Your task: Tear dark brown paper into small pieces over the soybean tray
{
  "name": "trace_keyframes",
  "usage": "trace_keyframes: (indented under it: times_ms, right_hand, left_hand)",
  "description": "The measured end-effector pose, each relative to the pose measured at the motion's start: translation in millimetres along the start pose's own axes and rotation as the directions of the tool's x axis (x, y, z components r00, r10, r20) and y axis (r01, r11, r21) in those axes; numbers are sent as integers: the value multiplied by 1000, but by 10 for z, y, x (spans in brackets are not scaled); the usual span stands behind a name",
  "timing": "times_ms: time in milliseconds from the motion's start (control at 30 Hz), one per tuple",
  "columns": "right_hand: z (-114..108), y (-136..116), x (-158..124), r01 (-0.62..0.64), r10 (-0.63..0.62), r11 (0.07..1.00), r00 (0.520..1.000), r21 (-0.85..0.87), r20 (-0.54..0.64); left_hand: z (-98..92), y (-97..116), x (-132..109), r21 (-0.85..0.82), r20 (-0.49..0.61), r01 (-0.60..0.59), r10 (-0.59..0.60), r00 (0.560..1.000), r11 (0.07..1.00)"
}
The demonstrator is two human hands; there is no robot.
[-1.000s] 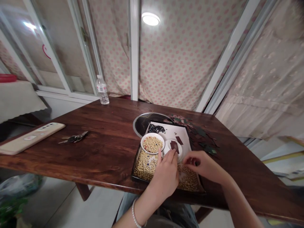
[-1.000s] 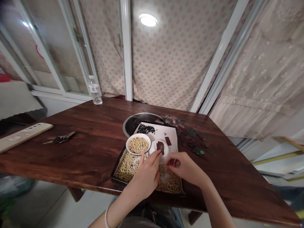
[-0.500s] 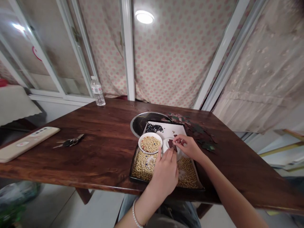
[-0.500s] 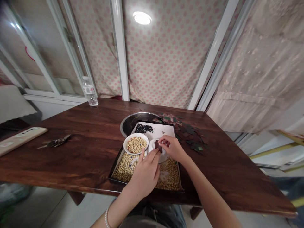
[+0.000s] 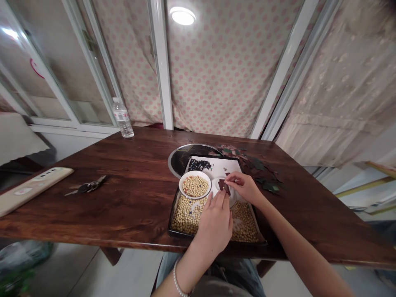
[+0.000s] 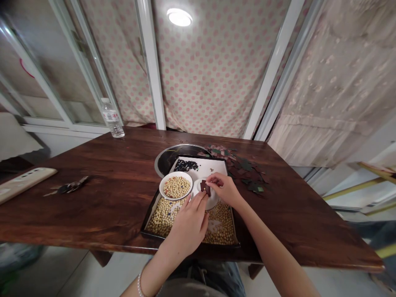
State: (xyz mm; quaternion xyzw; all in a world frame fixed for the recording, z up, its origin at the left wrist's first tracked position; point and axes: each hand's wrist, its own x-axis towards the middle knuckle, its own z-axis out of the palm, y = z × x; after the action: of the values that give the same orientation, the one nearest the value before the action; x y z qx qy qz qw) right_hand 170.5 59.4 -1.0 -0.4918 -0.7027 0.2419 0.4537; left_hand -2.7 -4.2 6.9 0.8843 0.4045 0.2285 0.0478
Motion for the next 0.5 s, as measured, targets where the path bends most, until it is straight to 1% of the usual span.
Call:
trace_keyframes:
  times_ms: [133,267,367,500]
  right_hand:
    - [2,6,-9,-22,20,999,999,-42,-33]
    - [0,-18,-1,37,-35,993,999,-112,17]
    - [-2,-15,13,43,-36,988,998,-148,51]
    - [0,14,30,32,-29,986,999,-164,23]
  left_hand:
    - [-6,4,2,1,4,-3,3,1000,1000]
    - [-4,3,2,-5,-1,1,-1,1000,1000]
    - [1,-1,0,-10,-14,-5,5,1000,1000]
    - [10,-5,-3,-8,-30,-9,9,1000,1000]
